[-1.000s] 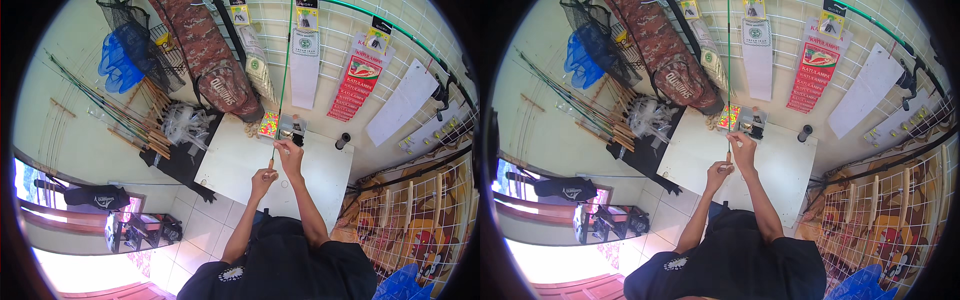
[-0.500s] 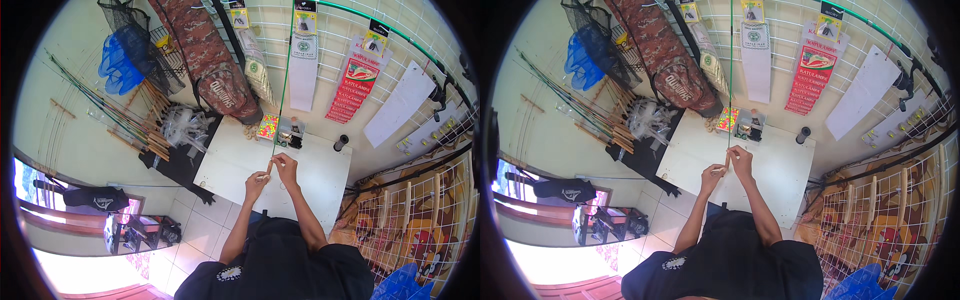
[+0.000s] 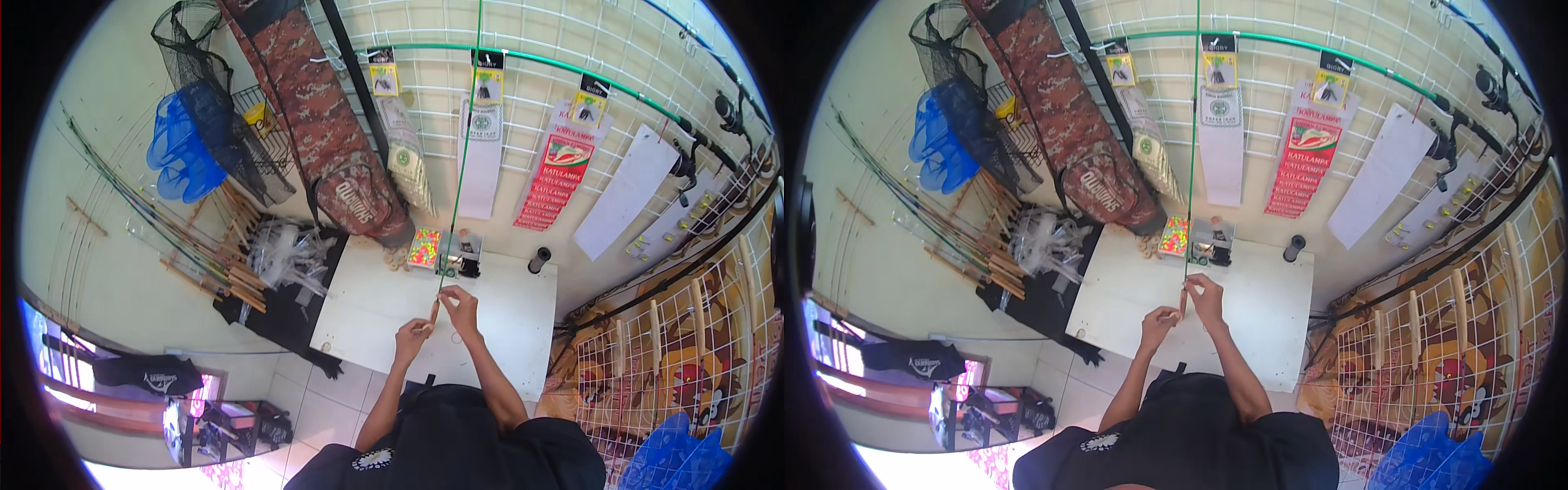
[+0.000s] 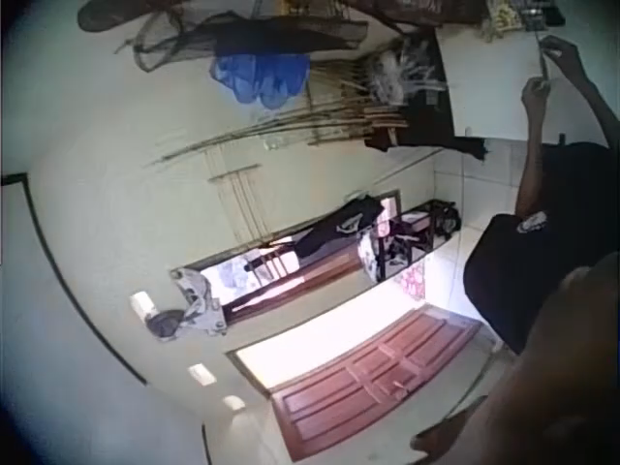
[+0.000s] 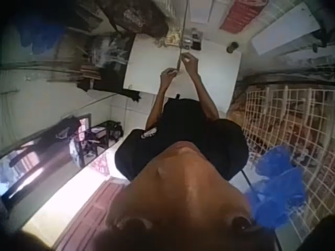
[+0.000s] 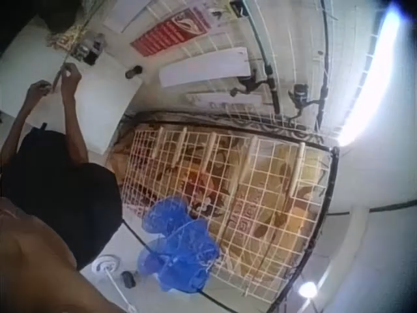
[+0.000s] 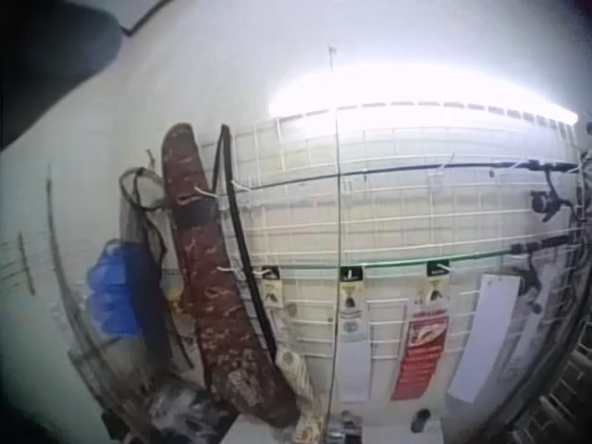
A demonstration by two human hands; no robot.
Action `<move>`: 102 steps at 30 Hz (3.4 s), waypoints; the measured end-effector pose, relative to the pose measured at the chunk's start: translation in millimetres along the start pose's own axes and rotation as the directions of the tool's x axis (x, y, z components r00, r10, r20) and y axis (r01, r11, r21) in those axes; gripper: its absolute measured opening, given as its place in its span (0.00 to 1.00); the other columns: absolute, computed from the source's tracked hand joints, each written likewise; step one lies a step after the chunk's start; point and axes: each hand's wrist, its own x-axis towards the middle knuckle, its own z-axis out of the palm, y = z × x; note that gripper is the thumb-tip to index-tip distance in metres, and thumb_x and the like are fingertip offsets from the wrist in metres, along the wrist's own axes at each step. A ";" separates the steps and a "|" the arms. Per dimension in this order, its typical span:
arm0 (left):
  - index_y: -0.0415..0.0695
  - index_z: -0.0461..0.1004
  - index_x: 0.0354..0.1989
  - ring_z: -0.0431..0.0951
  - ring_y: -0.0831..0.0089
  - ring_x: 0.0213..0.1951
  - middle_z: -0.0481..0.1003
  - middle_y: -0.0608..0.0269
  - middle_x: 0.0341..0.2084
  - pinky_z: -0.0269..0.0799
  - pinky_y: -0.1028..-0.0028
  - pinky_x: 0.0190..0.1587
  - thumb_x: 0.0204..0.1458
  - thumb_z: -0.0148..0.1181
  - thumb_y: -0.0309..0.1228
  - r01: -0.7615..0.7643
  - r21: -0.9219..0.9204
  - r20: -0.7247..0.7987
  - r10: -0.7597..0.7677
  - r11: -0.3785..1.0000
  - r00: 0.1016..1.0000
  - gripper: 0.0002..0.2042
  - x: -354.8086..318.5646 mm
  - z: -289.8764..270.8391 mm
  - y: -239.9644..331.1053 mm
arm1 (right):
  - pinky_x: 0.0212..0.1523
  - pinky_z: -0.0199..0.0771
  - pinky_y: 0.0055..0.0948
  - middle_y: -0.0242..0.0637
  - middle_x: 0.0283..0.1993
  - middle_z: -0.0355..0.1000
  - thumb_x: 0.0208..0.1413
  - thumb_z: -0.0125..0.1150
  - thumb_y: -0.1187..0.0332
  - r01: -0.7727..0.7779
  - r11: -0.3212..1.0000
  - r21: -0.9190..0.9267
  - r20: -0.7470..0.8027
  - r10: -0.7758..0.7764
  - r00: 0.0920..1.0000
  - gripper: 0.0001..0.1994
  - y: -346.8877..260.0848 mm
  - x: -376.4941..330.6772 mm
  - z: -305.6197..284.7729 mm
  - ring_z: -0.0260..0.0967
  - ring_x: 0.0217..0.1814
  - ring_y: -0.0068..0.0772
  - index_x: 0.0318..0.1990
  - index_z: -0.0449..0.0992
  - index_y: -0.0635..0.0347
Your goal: The person is preparing a fishing rod by attaching a component, possibly a float or handle piece, and inspecting the line.
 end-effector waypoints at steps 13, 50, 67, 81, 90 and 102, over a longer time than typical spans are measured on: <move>0.42 0.79 0.40 0.79 0.76 0.29 0.80 0.60 0.29 0.74 0.76 0.34 0.47 0.67 0.33 0.037 0.223 0.277 -0.100 0.974 0.956 0.13 29.6 -29.3 -29.7 | 0.51 0.68 0.40 0.44 0.45 0.72 0.52 0.59 0.75 0.355 0.904 -0.239 0.075 -0.347 0.935 0.11 -16.9 -57.6 16.6 0.69 0.48 0.46 0.44 0.74 0.62; 0.37 0.73 0.43 0.75 0.65 0.45 0.75 0.56 0.39 0.72 0.66 0.52 0.57 0.55 0.26 0.469 -0.653 0.439 -0.207 0.595 0.874 0.08 61.9 -101.8 -45.6 | 0.46 0.67 0.40 0.44 0.31 0.69 0.48 0.61 0.76 0.253 0.878 -0.407 0.199 -0.185 0.962 0.04 -10.7 -64.4 65.1 0.68 0.38 0.48 0.33 0.74 0.61; 0.35 0.67 0.55 0.74 0.70 0.48 0.73 0.58 0.42 0.70 0.69 0.58 0.59 0.53 0.23 0.405 -0.629 0.495 -0.060 0.664 0.867 0.16 66.4 -82.3 23.4 | 0.33 0.66 0.33 0.38 0.30 0.68 0.50 0.62 0.78 0.236 0.877 -0.418 -0.053 -0.283 0.958 0.05 -43.0 -46.1 70.2 0.62 0.29 0.35 0.35 0.76 0.63; 0.40 0.71 0.43 0.73 0.75 0.42 0.74 0.60 0.40 0.71 0.75 0.43 0.56 0.59 0.25 0.202 -0.432 0.390 -0.020 0.879 0.920 0.09 79.8 -70.4 23.6 | 0.37 0.64 0.38 0.42 0.33 0.71 0.52 0.58 0.78 0.051 0.939 -0.340 -0.142 -0.105 0.984 0.03 -44.4 -38.4 67.5 0.64 0.34 0.44 0.35 0.72 0.64; 0.38 0.68 0.41 0.75 0.72 0.42 0.71 0.58 0.40 0.75 0.72 0.46 0.54 0.59 0.21 0.247 -0.494 0.358 -0.065 0.834 0.932 0.08 73.9 -69.0 15.0 | 0.33 0.61 0.37 0.40 0.26 0.65 0.48 0.60 0.78 0.207 0.894 -0.397 -0.066 -0.253 0.965 0.04 -33.0 -48.1 74.1 0.61 0.28 0.41 0.32 0.73 0.60; 0.33 0.70 0.45 0.78 0.66 0.37 0.76 0.47 0.38 0.78 0.70 0.41 0.55 0.57 0.23 0.259 -0.542 0.246 -0.144 0.799 0.958 0.11 76.4 -59.4 27.8 | 0.36 0.63 0.36 0.38 0.25 0.67 0.49 0.62 0.76 0.283 0.845 -0.454 0.005 -0.315 0.949 0.04 -39.8 -39.5 66.0 0.63 0.33 0.40 0.34 0.77 0.59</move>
